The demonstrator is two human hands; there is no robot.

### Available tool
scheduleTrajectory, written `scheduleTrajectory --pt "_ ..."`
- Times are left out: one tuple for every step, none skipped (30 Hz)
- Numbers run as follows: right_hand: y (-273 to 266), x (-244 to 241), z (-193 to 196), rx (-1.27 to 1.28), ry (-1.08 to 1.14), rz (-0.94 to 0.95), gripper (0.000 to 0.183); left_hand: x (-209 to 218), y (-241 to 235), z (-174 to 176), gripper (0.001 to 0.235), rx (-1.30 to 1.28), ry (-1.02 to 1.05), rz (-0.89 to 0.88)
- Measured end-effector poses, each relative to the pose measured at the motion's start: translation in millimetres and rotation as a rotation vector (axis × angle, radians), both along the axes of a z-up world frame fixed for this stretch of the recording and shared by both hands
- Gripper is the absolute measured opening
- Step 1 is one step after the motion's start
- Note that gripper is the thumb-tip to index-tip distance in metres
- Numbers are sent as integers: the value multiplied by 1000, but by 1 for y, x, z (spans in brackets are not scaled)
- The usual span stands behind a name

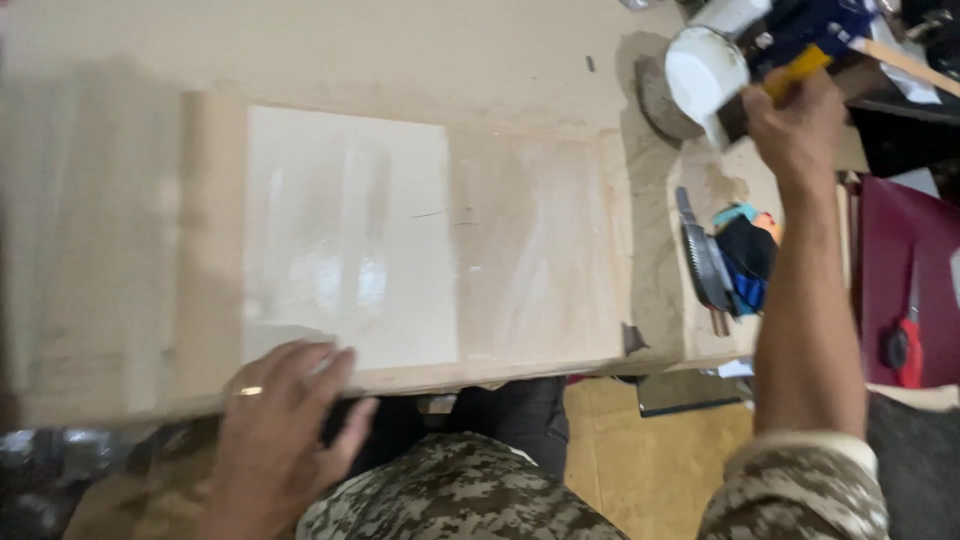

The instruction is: Applying glue to cardboard sheets with a brush and aligning them to assemble a thicker board.

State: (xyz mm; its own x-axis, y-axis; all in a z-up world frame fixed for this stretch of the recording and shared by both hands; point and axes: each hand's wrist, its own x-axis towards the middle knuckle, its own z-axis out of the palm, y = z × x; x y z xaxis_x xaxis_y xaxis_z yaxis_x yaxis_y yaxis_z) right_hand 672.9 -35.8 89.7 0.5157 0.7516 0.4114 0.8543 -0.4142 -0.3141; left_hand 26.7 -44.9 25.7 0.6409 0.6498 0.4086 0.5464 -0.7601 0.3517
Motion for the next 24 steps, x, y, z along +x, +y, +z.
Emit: scheduleTrajectory --pt "9 -5 -1 -40 33 4 12 -2 -1 5 57 65 -119 -32" --pt "-9 -16 -5 -32 37 38 12 -3 3 4 57 76 -113 1" --pt "-14 -31 -12 76 275 18 22 -9 -2 2 52 40 -60 -40" --pt "-20 -43 -19 165 521 -3 33 -16 -6 0 49 0 -8 -81" --pt "-20 -36 -53 160 531 48 33 -21 -13 -13 49 9 -2 -30" --pt "-16 -25 -87 222 861 297 22 -23 -17 -26 55 -17 34 -39" --pt "-23 -10 -118 274 1192 523 16 -22 -21 -39 62 -49 64 -68" --pt "12 -98 -87 260 1197 550 16 -24 -23 -42 62 -46 64 -39" --pt "17 -193 -59 139 1003 379 14 -23 -24 -45 61 -85 82 -46" --pt "-4 -288 -32 22 805 213 16 -21 -23 -48 59 -125 99 -53" --pt "5 -316 -42 14 804 223 16 -22 -23 -51 59 -129 97 -41" --pt "13 -345 -52 98 853 506 23 -23 -21 -53 56 -116 100 -57" --pt "21 -373 -62 177 894 791 34 -23 -20 -56 53 -106 100 -73" --pt "18 -412 -42 165 895 801 34 -24 -22 -57 53 -112 95 -61" --pt "17 -450 -21 27 888 810 21 -24 -21 -56 53 -64 87 -54" --pt "16 -489 0 -110 877 816 14 -24 -20 -56 52 -17 79 -47" --pt "32 -485 -17 -125 874 824 14 -24 -20 -56 52 -25 73 -35" --pt "49 -481 -36 -119 677 1084 14 -25 -19 -56 50 24 28 -18" --pt "64 -475 -54 -117 471 1331 20 -25 -18 -56 48 71 -16 -3" --pt "87 -471 -55 -133 472 1337 20 -26 -15 -53 48 60 -23 6" --pt "107 -466 -57 -100 373 1214 23 -28 -14 -49 45 33 -31 -6" --pt "126 -461 -57 -69 274 1090 27 -30 -14 -43 42 5 -39 -17" --pt "146 -457 -56 -56 268 1092 27 -32 -13 -37 42 19 -38 -18" --pt "165 -453 -54 -55 207 955 18 -34 -13 -28 40 -3 -71 -10"
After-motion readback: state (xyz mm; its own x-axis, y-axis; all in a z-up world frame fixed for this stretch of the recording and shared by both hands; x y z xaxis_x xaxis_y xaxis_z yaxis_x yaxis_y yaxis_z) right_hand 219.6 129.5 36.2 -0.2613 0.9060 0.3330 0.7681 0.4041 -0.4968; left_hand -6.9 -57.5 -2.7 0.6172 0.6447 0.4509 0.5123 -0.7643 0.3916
